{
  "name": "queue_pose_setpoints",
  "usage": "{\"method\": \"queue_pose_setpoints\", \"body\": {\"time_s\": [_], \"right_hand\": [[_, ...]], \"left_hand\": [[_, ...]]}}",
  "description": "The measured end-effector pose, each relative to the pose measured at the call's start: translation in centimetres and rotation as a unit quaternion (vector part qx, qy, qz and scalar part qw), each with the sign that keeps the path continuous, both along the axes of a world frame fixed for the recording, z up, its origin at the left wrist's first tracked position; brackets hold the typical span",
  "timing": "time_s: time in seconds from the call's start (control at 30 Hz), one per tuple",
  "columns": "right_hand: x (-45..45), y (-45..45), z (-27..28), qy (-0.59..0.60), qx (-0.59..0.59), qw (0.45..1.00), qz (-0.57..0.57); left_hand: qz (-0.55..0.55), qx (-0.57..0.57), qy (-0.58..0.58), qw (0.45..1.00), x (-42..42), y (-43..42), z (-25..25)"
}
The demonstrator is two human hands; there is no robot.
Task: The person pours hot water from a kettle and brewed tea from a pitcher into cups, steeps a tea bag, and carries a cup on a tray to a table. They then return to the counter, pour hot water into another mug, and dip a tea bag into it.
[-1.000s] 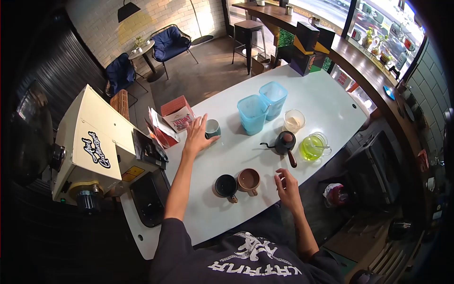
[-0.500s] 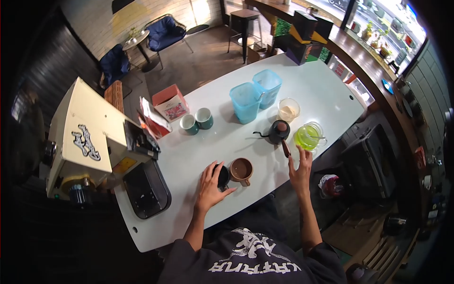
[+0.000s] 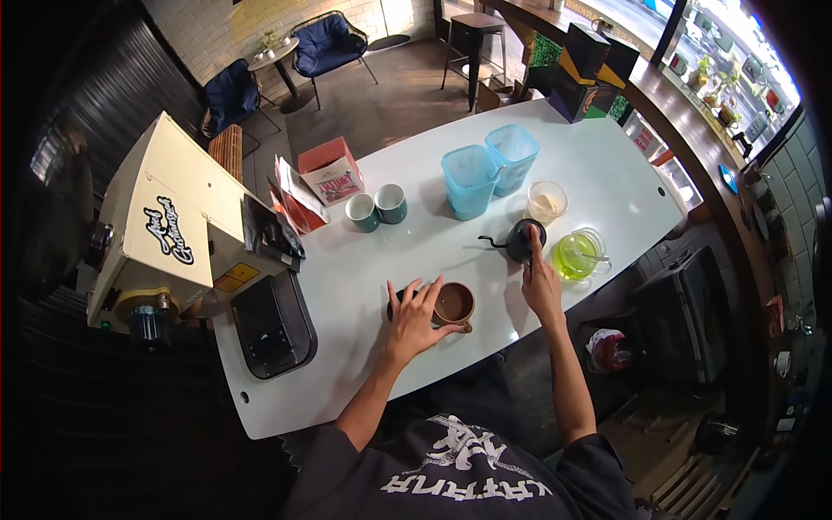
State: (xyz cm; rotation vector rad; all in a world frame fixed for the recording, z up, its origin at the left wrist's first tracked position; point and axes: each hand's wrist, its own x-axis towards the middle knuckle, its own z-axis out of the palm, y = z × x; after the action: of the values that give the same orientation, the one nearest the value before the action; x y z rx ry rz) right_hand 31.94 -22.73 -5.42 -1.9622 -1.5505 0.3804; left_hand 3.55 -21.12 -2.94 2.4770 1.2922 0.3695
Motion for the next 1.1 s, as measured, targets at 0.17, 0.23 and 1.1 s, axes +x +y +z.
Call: {"method": "queue_pose_setpoints", "body": {"time_s": [0.17,0.23,1.1], "right_hand": [[0.1,-0.7,0.8,0.012,-0.065,0.998,-0.015],[0.1,-1.3,0.4,-0.022,0.066,0.997,0.013],[0.2,-2.5,0.2,0.049,0.037,0.998,-0.018]], "left_hand": [[-0.030,-0.029,0.021,0.999,0.6,1.1,-0.5],[-0.031,-0.029,0.003,0.999,0.8,1.3,-0.5],[0.018,-0.040,-0.009,0.999,-1.3,1.1,1.8]]}}
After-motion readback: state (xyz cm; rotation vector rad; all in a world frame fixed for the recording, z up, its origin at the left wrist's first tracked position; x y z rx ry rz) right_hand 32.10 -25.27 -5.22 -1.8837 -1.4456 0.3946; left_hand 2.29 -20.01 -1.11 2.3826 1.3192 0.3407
